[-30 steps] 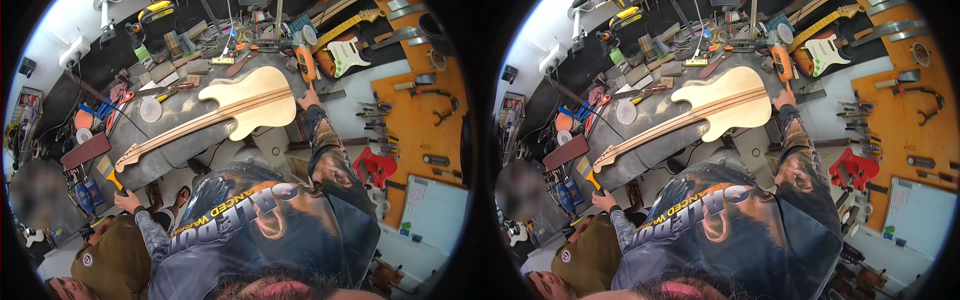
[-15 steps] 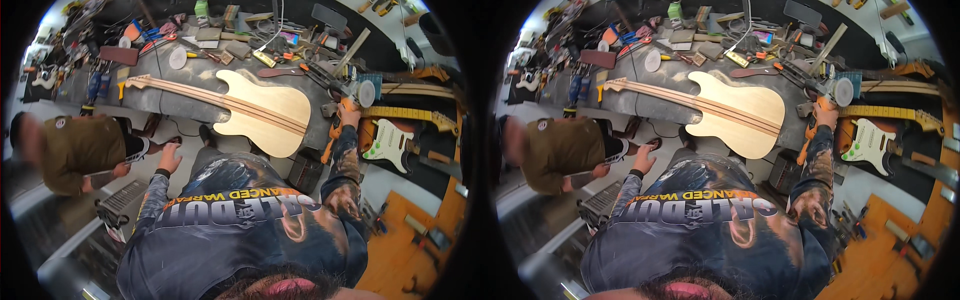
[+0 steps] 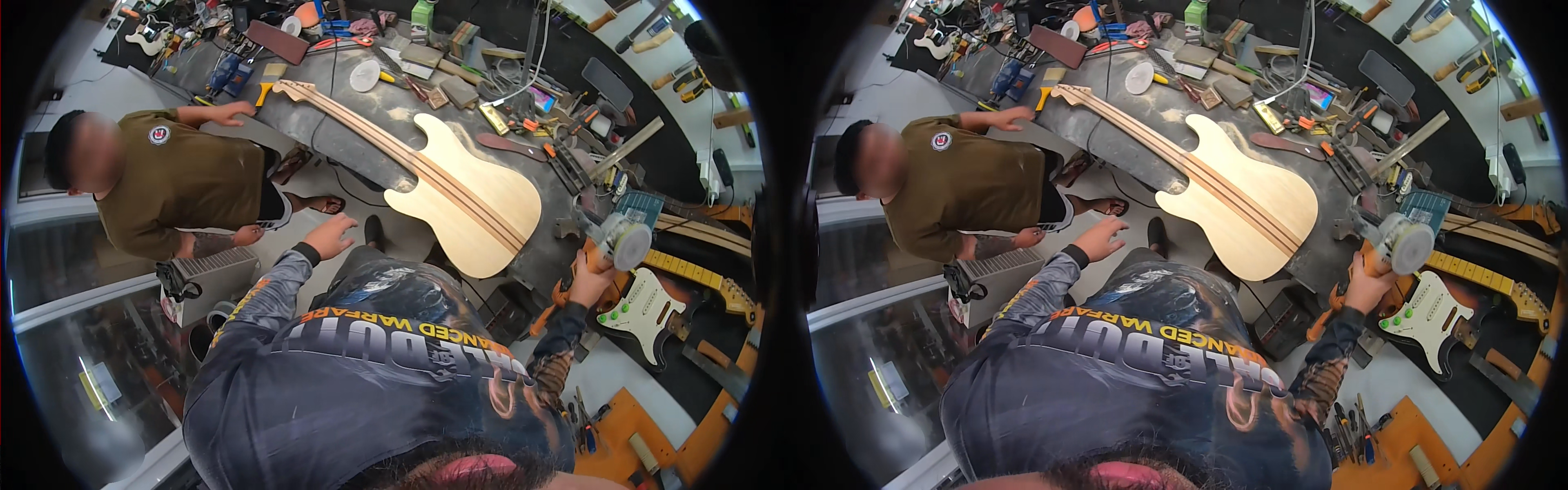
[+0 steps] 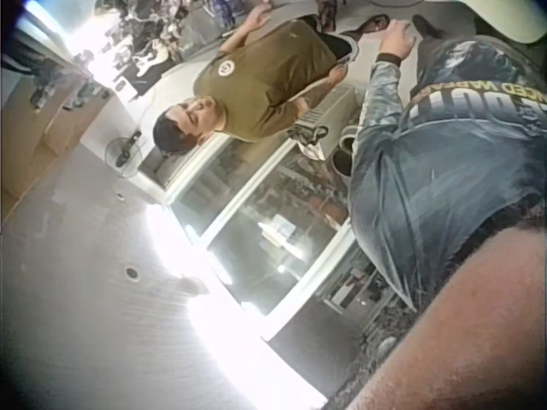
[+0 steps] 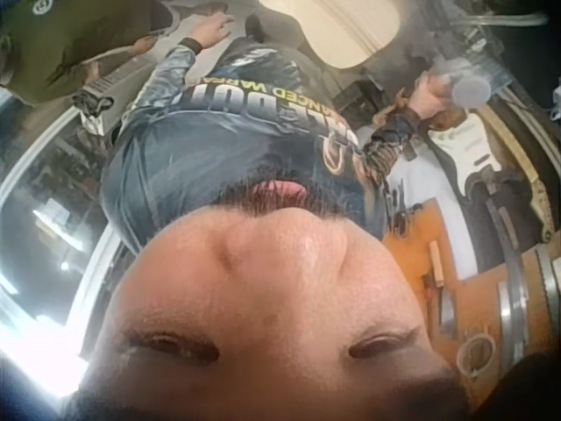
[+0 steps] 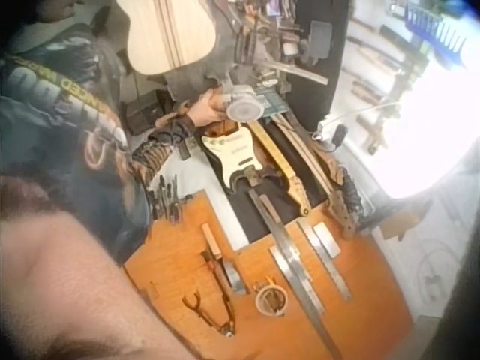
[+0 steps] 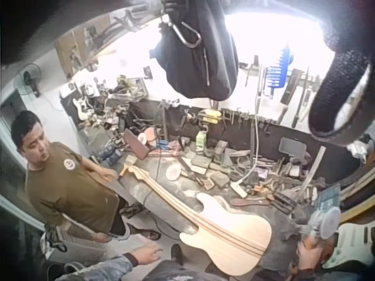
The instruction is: The person picks up and turns a guitar body to check the surface, then places the neck on a workbench and sands the back of the neck and the headstock using a power sander.
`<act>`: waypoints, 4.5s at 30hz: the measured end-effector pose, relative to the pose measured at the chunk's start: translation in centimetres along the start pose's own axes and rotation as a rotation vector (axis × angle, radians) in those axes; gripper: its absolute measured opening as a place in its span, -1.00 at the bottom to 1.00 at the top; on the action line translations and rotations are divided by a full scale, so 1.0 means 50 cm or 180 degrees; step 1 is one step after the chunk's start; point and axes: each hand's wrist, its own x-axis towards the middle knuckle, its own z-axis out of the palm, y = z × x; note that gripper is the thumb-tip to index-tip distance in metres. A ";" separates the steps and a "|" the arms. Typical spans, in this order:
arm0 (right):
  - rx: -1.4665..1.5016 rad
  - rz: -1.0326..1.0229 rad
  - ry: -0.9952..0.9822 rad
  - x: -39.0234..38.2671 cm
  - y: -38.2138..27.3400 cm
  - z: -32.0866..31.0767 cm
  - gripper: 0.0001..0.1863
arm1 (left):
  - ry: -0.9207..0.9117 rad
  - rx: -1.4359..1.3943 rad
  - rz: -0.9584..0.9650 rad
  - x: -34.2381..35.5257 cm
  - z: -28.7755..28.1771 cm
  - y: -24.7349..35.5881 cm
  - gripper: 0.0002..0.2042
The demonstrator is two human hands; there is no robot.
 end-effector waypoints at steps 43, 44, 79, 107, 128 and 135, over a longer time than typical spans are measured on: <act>-0.2051 -0.0116 -0.2421 -0.307 -0.382 0.357 -0.33 | 0.1281 -0.5065 -0.0180 -0.584 -0.071 -0.349 -0.45; -0.2046 -0.0110 -0.2530 -0.296 -0.394 0.368 -0.41 | 0.1225 -0.5085 -0.0197 -0.581 -0.068 -0.336 -0.45; -0.0651 -0.2935 -0.2207 -0.705 -0.853 0.568 -0.60 | 0.1315 -0.3771 -0.0092 -0.527 -0.091 -0.475 -0.33; 0.3702 0.1067 -0.5470 -0.660 -1.210 0.500 -0.43 | 0.1451 -0.3852 -0.0356 -0.190 -0.441 -0.481 -0.28; 0.3840 0.1042 -0.5176 -0.532 -1.367 0.572 -0.44 | 0.0881 -0.5397 -0.0010 -0.098 -0.630 -0.532 -0.31; 0.3210 -0.1041 -0.3777 -0.566 -1.407 0.595 -0.26 | 0.0319 -0.5511 -0.0084 0.000 -0.693 -0.594 -0.27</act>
